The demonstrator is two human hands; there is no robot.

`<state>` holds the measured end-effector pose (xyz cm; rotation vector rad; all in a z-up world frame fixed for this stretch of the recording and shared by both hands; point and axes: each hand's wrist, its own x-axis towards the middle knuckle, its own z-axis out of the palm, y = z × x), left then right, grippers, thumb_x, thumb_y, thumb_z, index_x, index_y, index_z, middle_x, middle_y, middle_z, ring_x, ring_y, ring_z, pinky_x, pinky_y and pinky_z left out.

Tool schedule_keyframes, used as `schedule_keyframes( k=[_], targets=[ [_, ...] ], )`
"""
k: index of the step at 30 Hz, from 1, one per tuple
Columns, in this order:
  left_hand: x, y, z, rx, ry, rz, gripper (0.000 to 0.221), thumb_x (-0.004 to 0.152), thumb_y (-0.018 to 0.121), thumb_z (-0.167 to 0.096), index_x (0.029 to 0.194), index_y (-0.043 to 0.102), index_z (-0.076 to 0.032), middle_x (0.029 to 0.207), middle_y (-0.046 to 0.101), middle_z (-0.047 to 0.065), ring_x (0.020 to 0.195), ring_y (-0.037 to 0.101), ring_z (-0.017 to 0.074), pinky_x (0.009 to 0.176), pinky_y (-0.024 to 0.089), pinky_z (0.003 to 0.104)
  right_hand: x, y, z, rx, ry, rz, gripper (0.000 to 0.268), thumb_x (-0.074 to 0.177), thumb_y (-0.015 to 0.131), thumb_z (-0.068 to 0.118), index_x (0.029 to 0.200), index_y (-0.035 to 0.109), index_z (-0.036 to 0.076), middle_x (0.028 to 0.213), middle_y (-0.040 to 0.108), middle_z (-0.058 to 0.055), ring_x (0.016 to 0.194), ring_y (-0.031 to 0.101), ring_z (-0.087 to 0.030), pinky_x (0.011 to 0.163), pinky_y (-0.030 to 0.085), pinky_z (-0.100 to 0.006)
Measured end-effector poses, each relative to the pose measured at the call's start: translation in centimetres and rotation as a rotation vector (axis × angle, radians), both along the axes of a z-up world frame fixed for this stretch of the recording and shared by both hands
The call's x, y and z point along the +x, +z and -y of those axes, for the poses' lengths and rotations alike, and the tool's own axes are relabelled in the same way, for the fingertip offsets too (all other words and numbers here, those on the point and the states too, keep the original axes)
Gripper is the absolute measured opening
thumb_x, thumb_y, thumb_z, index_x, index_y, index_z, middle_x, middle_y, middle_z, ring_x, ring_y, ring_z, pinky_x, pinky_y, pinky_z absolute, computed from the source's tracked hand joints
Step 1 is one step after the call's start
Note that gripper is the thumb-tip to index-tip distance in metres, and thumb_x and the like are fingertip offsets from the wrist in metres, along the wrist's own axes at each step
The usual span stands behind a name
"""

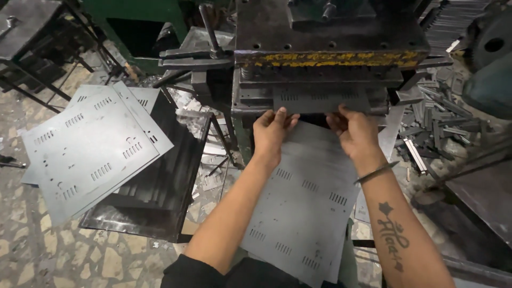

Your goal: Manually aligning and punching holes into metal plates using an industrial stamping press.

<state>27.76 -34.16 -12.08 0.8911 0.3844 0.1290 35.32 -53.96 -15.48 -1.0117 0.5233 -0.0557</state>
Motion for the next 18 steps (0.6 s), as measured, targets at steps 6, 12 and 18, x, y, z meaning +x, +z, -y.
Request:
schedule_keyframes(
  k=[6,12,18],
  targets=[
    [-0.1,0.3,2.4,-0.033,-0.039,0.011,0.046,0.102,0.058,-0.007,0.134,0.045,0.022,0.123,0.052,0.034,0.102,0.071,0.0442,0.088,0.064,0.044,1.1,-1.4,3.4,-0.236,-0.037,-0.024,0.028,0.086,0.087,0.017,0.103,0.070,0.002,0.094,0.075,-0.016,0.083,0.081,-0.028,0.067,0.068,-0.048],
    [0.4,-0.7,1.3,-0.002,-0.032,0.000,0.039,0.102,0.060,-0.008,0.130,0.052,0.018,0.114,0.058,0.028,0.093,0.075,0.0375,0.083,0.066,0.041,0.7,-1.3,1.9,-0.200,-0.079,0.028,0.021,0.087,0.079,0.011,0.100,0.070,-0.005,0.085,0.072,-0.021,0.067,0.078,-0.031,0.056,0.066,-0.044],
    [-1.1,0.7,-3.6,-0.045,0.084,-0.059,0.042,0.101,0.061,-0.009,0.130,0.051,0.019,0.114,0.061,0.034,0.096,0.074,0.0412,0.087,0.065,0.042,-0.8,-0.3,-5.2,-0.121,-0.072,0.005,0.027,0.085,0.077,0.004,0.103,0.064,-0.011,0.080,0.066,-0.023,0.062,0.073,-0.034,0.055,0.064,-0.042]
  ],
)
